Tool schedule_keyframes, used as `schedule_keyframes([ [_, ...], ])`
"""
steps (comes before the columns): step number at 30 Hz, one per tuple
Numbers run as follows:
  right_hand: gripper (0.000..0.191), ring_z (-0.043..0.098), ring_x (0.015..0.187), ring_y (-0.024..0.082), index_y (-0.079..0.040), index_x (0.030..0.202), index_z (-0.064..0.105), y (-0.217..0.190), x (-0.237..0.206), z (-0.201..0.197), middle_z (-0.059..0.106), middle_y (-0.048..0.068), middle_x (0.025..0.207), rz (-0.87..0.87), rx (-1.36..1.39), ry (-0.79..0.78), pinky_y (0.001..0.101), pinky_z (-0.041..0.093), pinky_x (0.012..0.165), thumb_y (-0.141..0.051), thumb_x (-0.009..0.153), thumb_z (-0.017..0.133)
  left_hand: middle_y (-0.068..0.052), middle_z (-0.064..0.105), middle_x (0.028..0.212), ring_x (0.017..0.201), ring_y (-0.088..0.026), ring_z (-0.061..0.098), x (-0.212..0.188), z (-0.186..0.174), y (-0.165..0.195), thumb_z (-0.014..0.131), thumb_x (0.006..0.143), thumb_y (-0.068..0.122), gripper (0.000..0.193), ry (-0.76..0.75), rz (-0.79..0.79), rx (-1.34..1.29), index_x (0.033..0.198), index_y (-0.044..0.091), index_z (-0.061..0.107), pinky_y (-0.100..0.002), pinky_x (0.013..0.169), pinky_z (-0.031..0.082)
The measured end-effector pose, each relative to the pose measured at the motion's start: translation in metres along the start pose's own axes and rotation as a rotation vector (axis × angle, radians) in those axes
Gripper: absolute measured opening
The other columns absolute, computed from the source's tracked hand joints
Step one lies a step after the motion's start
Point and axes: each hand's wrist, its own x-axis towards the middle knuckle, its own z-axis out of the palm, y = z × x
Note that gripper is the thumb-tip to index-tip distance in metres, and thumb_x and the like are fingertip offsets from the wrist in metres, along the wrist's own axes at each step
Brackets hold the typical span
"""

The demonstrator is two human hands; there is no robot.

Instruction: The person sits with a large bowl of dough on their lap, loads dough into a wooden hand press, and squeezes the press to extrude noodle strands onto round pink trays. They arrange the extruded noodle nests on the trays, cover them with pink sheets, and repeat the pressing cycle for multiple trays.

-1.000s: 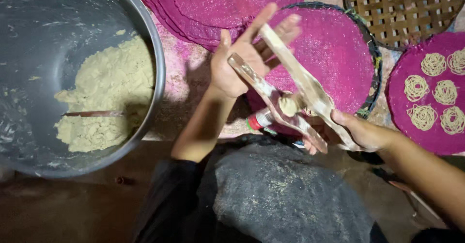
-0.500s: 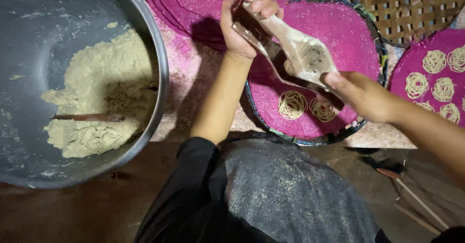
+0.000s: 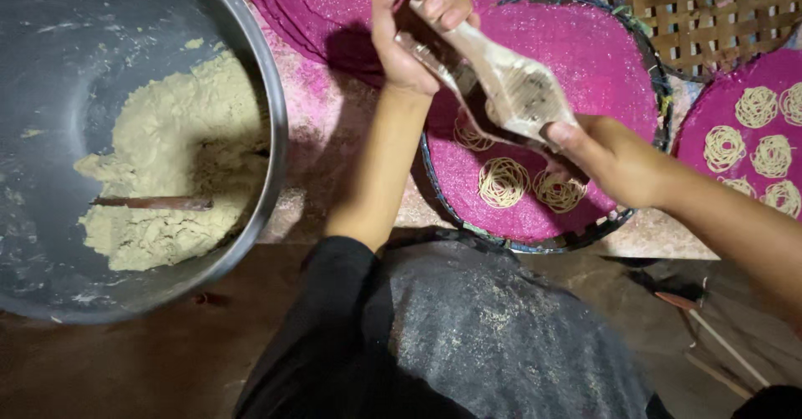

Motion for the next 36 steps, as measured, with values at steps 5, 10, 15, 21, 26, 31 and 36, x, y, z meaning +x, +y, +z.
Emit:
schedule_keyframes([
  [5,0.079,0.065,0.076,0.026,-0.002,0.104,0.066,0.016,-0.007,-0.005,0.066,0.015,0.083,0.122,-0.004,-0.112,0.0455,0.059,0.071,-0.069,0.099,0.025,0.003,0.056,0.090,0.092,-0.014,0.058,-0.012,-0.001,-0.021,0.046,0.102,0.044,0.028,0.050,0.043,-0.069,0.100,0.017,0.056,-0.039,0.096,0.051],
  [10,0.068,0.065,0.073,0.022,0.002,0.101,0.067,0.022,0.002,-0.015,0.069,0.012,0.081,0.009,0.060,0.050,0.0396,0.053,0.073,-0.058,0.102,0.034,0.003,0.058,0.090,0.093,-0.016,0.058,0.011,-0.007,-0.027,0.047,0.103,0.043,0.029,0.011,0.092,-0.010,0.101,0.016,0.057,-0.040,0.101,0.050],
  [15,0.064,0.065,0.077,0.020,-0.002,0.118,0.065,0.024,0.005,-0.011,0.071,0.010,0.085,-0.016,0.145,0.062,0.0371,0.052,0.072,-0.057,0.101,0.039,-0.009,0.065,0.100,0.097,-0.020,0.064,0.002,-0.018,-0.001,0.036,0.094,0.047,0.048,0.575,-0.143,0.133,0.098,0.003,0.054,-0.036,0.090,0.053],
  [21,0.066,0.066,0.081,0.019,0.002,0.120,0.065,0.037,0.011,-0.008,0.072,0.012,0.088,-0.136,0.206,0.078,0.0363,0.053,0.075,-0.058,0.101,0.043,-0.015,0.072,0.108,0.052,-0.007,0.045,-0.058,-0.049,-0.010,0.019,0.105,0.044,0.062,0.672,-0.833,0.958,0.147,0.009,0.048,-0.024,0.041,0.035],
  [26,0.067,0.069,0.081,0.022,0.000,0.115,0.064,0.053,0.025,-0.004,0.070,0.011,0.087,-0.111,0.164,0.147,0.0392,0.055,0.075,-0.061,0.102,0.040,-0.017,0.064,0.136,0.090,-0.017,0.051,-0.099,-0.019,0.001,0.018,0.111,0.052,0.069,0.317,-0.558,1.640,0.160,0.006,0.031,-0.029,0.071,0.041],
  [31,0.073,0.062,0.073,0.029,-0.001,0.106,0.068,0.078,0.025,-0.010,0.068,0.012,0.083,-0.132,0.219,0.082,0.0417,0.050,0.066,-0.062,0.106,0.029,-0.014,0.062,0.152,0.128,-0.028,0.069,-0.094,0.030,0.008,0.041,0.104,0.053,0.075,0.314,-0.515,1.791,0.163,0.007,0.033,-0.041,0.103,0.059],
  [36,0.065,0.072,0.084,0.023,-0.018,0.127,0.059,0.083,0.027,-0.008,0.076,0.006,0.097,0.084,0.327,-0.213,0.0391,0.058,0.074,-0.064,0.104,0.020,-0.012,0.063,0.140,0.135,-0.025,0.058,-0.019,0.027,0.008,0.054,0.091,0.061,0.075,0.258,-0.154,0.086,0.140,0.005,0.052,-0.044,0.122,0.037],
])
